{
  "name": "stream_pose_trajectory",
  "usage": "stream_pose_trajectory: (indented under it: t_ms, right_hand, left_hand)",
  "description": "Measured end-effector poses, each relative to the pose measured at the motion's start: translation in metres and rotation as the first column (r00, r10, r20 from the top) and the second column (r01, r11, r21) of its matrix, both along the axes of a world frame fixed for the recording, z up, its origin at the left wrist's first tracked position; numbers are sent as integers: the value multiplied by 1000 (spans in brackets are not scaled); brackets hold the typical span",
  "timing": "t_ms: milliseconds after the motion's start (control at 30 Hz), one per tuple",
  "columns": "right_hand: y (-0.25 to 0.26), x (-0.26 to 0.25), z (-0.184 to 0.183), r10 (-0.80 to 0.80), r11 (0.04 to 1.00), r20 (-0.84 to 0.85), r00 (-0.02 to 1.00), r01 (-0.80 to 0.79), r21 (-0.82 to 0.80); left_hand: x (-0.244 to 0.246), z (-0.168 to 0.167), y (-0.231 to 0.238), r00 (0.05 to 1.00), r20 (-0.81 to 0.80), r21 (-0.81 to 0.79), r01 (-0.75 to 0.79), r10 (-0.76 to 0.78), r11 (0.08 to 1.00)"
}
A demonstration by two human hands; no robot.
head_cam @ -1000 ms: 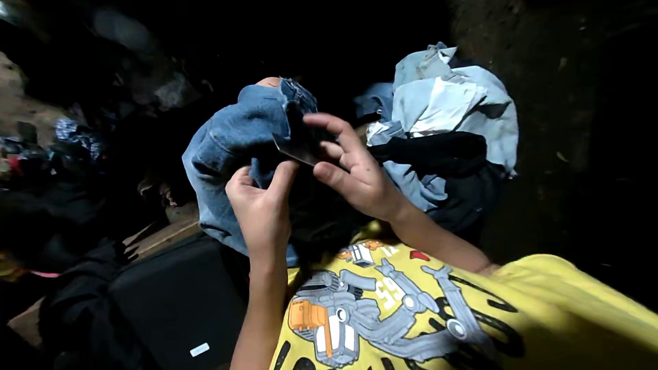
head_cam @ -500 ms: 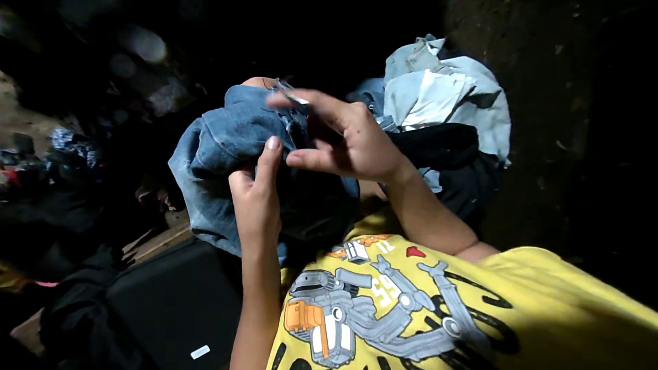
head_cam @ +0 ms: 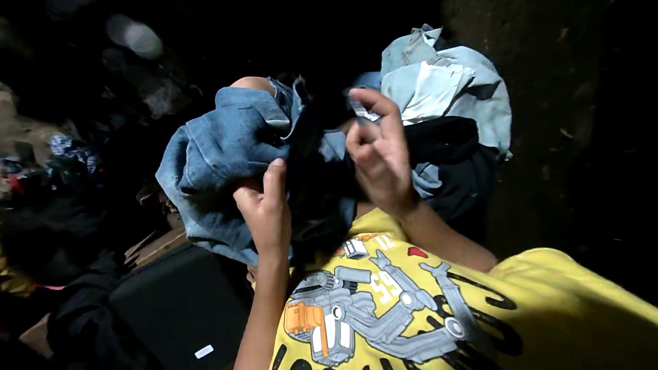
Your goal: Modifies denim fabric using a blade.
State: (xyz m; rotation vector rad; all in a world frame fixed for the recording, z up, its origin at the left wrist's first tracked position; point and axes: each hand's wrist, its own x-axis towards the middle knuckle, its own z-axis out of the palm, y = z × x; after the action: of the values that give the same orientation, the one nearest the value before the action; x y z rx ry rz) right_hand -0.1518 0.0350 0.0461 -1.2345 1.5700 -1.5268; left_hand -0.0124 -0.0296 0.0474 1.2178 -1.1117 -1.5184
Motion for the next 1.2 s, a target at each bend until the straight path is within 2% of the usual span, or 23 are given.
stream_pose_trajectory:
  t_ms: [67,133,233,333,433,500,633,733,867,967,1033,1100,1133,1200]
  right_hand:
    - [9,2,11,156,988,128,979,-157,0]
    - [15,4,9,248,960,122,961,-261,104]
    - [13,2,1,263,940,-86,961,-236,245]
    - [8,1,2,228,961,-302,926,-164,223]
    - [-1,-1,9,249,964,-375,893,-190,187]
    - [-8,-5,8,283,949,-302,910,-220,225]
    - [-6,-12,-2,276,936,-30,961,-261,237]
    - [0,-7,-5,311,908,180,933,-348,234]
    - [-7,-10,-11,365,919,99,926,-375,122]
    - [-12,-11,-16,311,949,4,950,-311,60]
    - [-10,-6,-19,253,966,46,966,-256,45]
    - [-6,2,-20,174,978,298,939,-201,63]
    - [-6,6,-21,121,979,468,875,-182,87]
    - [-5,9,-25,47,962,727,685,-228,152]
  left_hand:
    - [-1,0,1,1000,7,-23,23,-23,999]
    - [-3,0,1,999,-19,-68,29,-30,997]
    - [-3,-2,2,999,-43,-92,26,-30,995]
    - [3,-6,4,999,8,-130,49,-48,990]
    - [8,-7,5,992,111,-191,79,-58,978]
    - [10,-9,6,987,145,-223,97,-65,970]
    - [13,-10,3,994,61,-256,108,-95,961]
    - [15,-11,3,983,133,-270,157,-124,950]
    - [19,-11,3,947,264,-318,263,-182,911]
    - [18,-12,2,935,313,-357,280,-169,891]
    - [15,-13,2,942,309,-367,243,-129,898]
    - [10,-16,5,964,238,-348,197,-117,916]
    - [8,-19,6,973,203,-323,172,-110,931]
    - [3,-23,5,984,160,-268,124,-83,955]
